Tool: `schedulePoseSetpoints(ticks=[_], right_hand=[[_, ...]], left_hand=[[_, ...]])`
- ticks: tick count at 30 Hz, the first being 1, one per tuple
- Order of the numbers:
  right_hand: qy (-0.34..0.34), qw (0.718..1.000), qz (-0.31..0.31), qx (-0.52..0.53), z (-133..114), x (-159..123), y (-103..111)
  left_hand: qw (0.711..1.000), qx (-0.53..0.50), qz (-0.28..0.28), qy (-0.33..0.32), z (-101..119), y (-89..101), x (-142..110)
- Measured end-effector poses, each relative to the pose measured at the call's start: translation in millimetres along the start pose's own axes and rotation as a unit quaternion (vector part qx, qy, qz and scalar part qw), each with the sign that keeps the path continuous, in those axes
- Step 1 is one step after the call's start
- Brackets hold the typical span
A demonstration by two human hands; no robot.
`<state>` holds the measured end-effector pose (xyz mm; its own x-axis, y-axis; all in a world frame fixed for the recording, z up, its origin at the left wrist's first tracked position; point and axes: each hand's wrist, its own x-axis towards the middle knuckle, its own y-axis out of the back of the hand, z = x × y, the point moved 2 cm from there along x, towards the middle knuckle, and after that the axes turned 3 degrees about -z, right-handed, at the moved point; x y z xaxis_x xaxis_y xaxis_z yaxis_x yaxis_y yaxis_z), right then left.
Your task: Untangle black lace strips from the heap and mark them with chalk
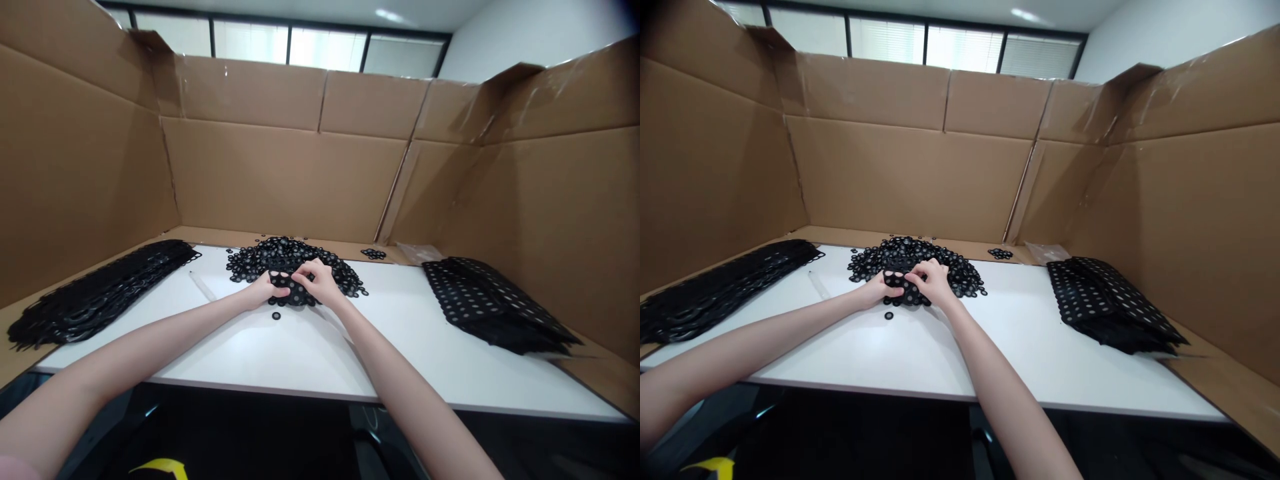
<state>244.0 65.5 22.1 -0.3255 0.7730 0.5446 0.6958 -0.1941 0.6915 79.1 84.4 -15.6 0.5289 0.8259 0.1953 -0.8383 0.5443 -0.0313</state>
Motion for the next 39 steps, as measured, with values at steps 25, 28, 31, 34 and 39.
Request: schedulePoseSetpoints(ticks=[25,28,31,34,39], right_hand=[[-0.006,0.997,-0.007,0.079,17.2,2.5,0.4],[0.004,0.997,-0.013,0.079,16.0,2.0,3.4],[-0.002,0.995,-0.020,0.094,16.8,3.4,-0.8],[-0.037,0.995,-0.007,0.089,19.5,5.5,-6.6],[-0.106,0.991,0.075,0.029,20.8,9.5,-4.2]], left_hand=[[1.000,-0.008,0.001,-0.002,-1.3,0.3,-1.0],[1.000,-0.011,-0.001,0.000,-2.2,1.1,-0.5],[1.000,-0.011,-0.008,0.005,-1.4,0.2,-0.8],[1.000,0.000,-0.006,0.007,-0.9,-0.2,-0.8],[1.000,-0.010,-0.013,0.012,-4.5,1.2,0.8]])
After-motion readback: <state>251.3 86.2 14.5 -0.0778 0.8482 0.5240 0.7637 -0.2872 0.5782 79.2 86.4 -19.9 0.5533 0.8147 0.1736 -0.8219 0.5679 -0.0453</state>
